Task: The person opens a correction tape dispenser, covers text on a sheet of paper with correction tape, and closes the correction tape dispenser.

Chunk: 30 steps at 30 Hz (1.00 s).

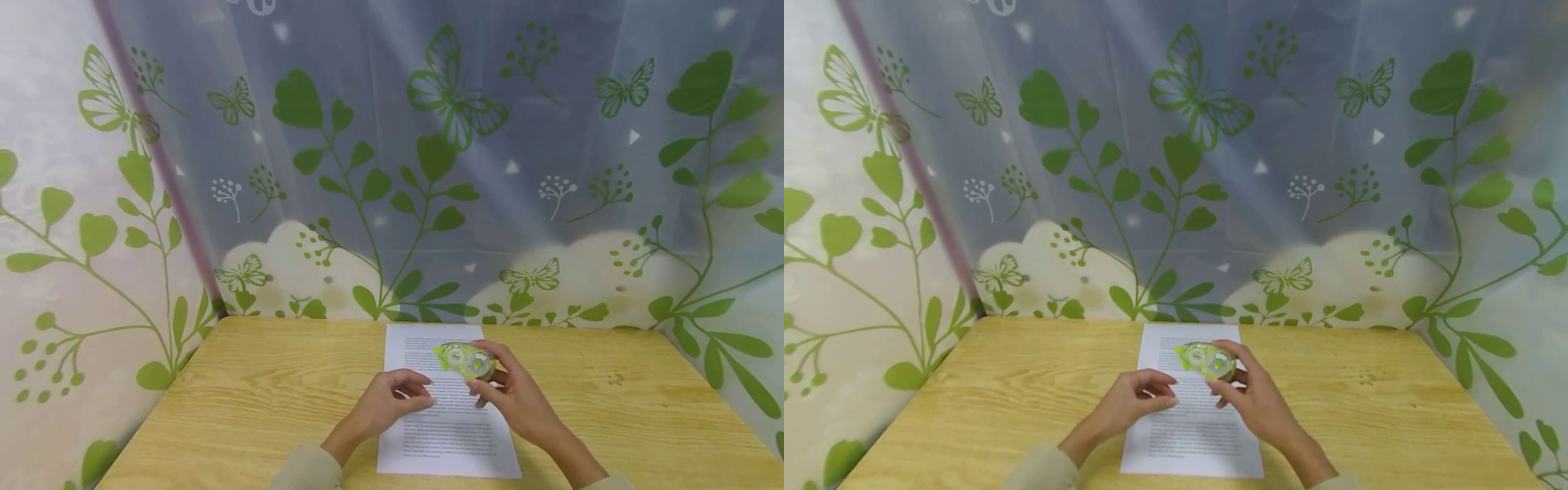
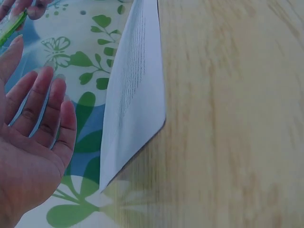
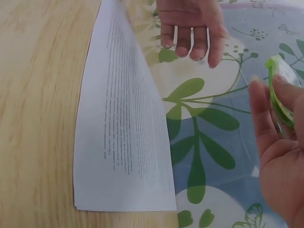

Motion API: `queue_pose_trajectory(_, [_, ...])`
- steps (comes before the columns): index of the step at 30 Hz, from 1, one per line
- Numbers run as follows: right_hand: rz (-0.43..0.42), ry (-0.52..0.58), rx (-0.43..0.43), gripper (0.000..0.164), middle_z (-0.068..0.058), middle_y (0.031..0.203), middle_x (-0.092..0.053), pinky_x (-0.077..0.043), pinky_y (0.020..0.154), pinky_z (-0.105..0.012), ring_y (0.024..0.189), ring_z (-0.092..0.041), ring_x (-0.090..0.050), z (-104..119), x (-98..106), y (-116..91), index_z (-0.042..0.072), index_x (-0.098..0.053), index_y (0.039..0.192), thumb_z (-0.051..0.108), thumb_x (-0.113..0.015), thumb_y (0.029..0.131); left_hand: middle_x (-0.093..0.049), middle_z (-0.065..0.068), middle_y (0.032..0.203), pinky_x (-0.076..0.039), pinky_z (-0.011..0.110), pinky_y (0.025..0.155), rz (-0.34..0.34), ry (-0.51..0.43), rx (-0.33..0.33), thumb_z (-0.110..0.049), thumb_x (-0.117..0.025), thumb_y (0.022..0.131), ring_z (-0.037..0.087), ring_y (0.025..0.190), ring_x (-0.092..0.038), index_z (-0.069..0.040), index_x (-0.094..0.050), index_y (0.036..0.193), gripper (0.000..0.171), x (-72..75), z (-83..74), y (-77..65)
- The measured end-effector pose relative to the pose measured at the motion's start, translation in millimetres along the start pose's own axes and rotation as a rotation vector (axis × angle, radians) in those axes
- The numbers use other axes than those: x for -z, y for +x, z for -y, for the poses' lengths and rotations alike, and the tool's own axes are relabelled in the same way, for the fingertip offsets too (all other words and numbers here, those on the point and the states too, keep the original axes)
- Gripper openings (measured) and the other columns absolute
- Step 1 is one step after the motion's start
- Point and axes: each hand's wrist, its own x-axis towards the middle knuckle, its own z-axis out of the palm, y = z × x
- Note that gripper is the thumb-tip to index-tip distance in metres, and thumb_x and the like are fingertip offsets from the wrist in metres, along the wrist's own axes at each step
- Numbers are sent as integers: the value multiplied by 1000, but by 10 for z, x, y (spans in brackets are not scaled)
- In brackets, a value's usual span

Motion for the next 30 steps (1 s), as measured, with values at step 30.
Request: queue_pose_trajectory(30, [-277, 371, -217, 44, -7, 117, -55, -54, 72, -27, 98, -15, -64, -103, 91, 114, 7, -36, 134, 28, -53, 99, -57, 6, 120, -46, 43, 88, -68, 765, 2, -42, -74, 82, 25, 108, -53, -9, -64, 120, 51, 331, 560, 93])
